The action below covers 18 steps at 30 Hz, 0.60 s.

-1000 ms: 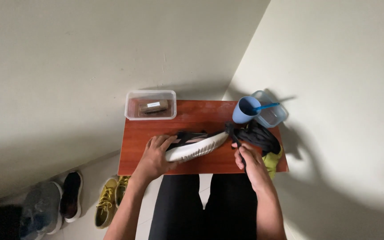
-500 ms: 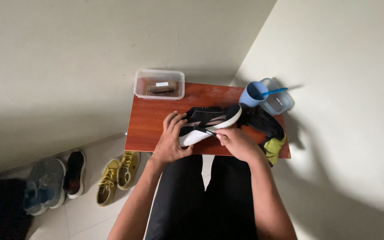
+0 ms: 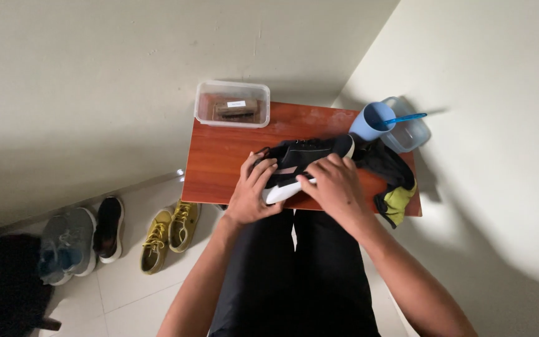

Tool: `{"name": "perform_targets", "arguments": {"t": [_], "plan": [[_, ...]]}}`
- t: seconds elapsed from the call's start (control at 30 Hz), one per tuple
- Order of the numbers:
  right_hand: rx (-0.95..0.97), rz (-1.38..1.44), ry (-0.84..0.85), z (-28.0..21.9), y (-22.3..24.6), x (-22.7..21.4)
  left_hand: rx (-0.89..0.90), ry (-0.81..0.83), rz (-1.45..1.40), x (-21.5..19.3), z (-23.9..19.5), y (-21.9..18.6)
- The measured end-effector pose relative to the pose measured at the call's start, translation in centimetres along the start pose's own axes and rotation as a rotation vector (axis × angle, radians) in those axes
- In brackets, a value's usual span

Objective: The person wipes a black and white sneaker with a green cloth. They then use a brush to scrub the white sole of the shoe. The person continues to scrub the sole and the side of the shoe with the brush.

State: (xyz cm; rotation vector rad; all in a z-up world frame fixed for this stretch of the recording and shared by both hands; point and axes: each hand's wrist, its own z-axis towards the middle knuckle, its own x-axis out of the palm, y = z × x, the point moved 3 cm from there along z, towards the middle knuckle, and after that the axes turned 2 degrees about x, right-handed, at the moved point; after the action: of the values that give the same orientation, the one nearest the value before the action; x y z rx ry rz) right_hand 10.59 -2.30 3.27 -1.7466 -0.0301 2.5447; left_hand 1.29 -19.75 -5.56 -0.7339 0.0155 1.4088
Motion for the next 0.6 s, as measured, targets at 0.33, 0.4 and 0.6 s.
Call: {"name": "perform_targets", "arguments": {"t": [0.33, 0.4, 0.6], "plan": [[-0.037, 0.080, -0.035, -0.2, 0.8, 1.5, 0.119, -0.008, 0.030, -0.4, 0.0, -0.3], [-0.004, 0.011, -0.096, 0.0, -1.1, 0.5, 0.163, -0.037, 0.039, -0.5, 0.5, 0.1], [0.037, 0.123, -0.038, -0.7, 1.1, 1.5, 0.223, -0.005, 0.093, -0.5, 0.6, 0.0]]}}
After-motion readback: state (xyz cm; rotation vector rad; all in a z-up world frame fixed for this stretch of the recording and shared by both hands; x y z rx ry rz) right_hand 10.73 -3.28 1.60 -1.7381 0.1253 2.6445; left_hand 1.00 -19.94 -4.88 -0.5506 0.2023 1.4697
